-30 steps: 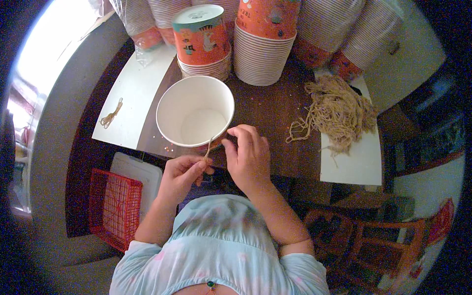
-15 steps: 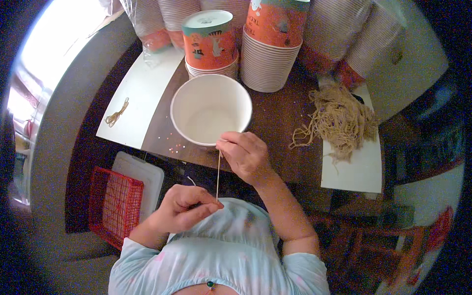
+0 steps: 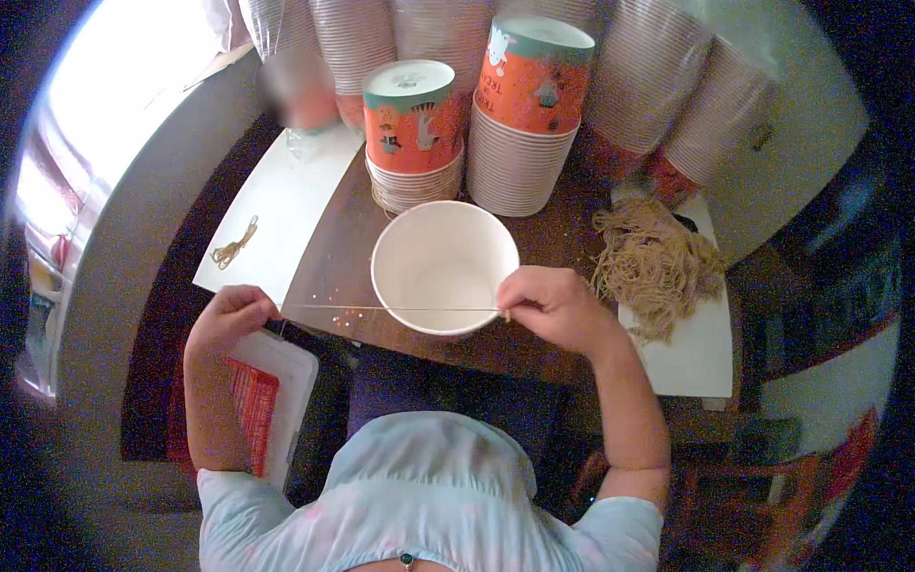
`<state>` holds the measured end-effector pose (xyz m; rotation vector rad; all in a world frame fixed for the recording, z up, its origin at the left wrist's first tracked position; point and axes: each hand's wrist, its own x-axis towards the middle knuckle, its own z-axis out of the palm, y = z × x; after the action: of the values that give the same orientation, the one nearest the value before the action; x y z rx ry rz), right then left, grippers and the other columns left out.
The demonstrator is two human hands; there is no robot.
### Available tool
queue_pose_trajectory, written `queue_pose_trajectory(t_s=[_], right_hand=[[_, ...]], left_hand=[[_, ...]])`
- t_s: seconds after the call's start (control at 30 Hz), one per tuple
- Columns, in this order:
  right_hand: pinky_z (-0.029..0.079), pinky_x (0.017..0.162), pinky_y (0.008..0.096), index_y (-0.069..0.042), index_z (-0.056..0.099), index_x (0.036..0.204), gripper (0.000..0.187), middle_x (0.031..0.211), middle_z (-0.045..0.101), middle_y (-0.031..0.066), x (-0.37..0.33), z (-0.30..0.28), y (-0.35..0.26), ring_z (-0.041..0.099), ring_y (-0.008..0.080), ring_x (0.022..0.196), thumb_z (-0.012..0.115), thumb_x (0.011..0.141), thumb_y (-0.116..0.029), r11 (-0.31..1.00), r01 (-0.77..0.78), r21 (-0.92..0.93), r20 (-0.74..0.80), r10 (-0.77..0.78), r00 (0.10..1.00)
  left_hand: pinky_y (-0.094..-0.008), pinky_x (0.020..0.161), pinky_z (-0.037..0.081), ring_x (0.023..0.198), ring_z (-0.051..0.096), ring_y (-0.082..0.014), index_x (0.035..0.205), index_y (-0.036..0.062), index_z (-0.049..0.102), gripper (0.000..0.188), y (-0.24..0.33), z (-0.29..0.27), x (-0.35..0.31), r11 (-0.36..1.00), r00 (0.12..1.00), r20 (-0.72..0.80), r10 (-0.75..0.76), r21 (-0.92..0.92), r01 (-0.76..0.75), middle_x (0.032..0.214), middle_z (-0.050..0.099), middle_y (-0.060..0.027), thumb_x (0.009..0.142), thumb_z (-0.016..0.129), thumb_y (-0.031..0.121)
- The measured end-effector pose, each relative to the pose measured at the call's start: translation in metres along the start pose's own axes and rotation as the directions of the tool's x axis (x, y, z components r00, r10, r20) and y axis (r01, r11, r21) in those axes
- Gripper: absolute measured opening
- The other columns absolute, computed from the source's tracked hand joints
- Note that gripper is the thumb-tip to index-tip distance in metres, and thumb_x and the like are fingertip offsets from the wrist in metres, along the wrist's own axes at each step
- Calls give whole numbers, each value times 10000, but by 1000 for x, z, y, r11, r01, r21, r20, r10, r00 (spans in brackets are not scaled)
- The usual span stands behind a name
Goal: Tying thin decorative or functional strings onto the rims of paper bowls or cups.
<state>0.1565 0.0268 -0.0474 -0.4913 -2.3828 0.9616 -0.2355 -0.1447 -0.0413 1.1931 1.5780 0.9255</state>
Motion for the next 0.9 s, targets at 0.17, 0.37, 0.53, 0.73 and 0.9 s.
queue_pose_trajectory(t_s=[0.17, 0.37, 0.53, 0.73, 0.9], right_hand=[[440, 910, 344, -30, 601, 1048, 444, 1091, 581, 161, 8, -36, -25, 561, 282, 1023, 752, 643, -134, 920, 71, -386, 186, 3, 983], [460, 767, 262, -31, 375, 1314, 555, 1158, 536, 57, 74, 19, -65, 541, 91, 937, 640, 839, -144, 706, -320, 632, 211, 241, 947], [465, 620, 213, -14, 658, 881, 161, 760, 632, -26, 74, 0, -55, 557, 36, 704, 585, 893, -158, 835, -387, 392, 33, 408, 913], [470, 717, 247, 4, 647, 905, 163, 851, 621, 17, 60, -1, -37, 565, 71, 794, 616, 868, -152, 871, -411, 268, 126, 391, 912], [449, 839, 323, -4, 507, 1176, 404, 1042, 579, 83, 59, 16, -39, 544, 149, 983, 642, 849, -199, 996, -67, 61, -13, 68, 998]], left_hand=[[-207, 490, 329, 561, 429, -38, 776, 2, 656, 235, 58, 51, 24, 988, 987, -54, 153, -8, -153, 607, 508, 41, 871, 609, 212], [-200, 513, 366, 588, 484, -37, 863, -1, 650, 249, 119, 119, 76, 921, 907, 171, 384, -138, -364, 672, 569, 13, 897, 585, 236], [-196, 541, 417, 582, 517, -69, 844, 17, 621, 225, 104, 97, 94, 975, 906, 406, 118, -220, -28, 672, 574, -7, 907, 570, 226], [-191, 540, 417, 632, 551, -76, 892, -9, 626, 202, 84, 106, 86, 928, 871, 483, 92, -358, 100, 744, 611, -31, 921, 535, 170], [-193, 561, 404, 612, 513, -47, 883, 10, 648, 217, 90, 110, 77, 981, 884, 451, 121, -192, -37, 697, 601, 3, 911, 528, 189]])
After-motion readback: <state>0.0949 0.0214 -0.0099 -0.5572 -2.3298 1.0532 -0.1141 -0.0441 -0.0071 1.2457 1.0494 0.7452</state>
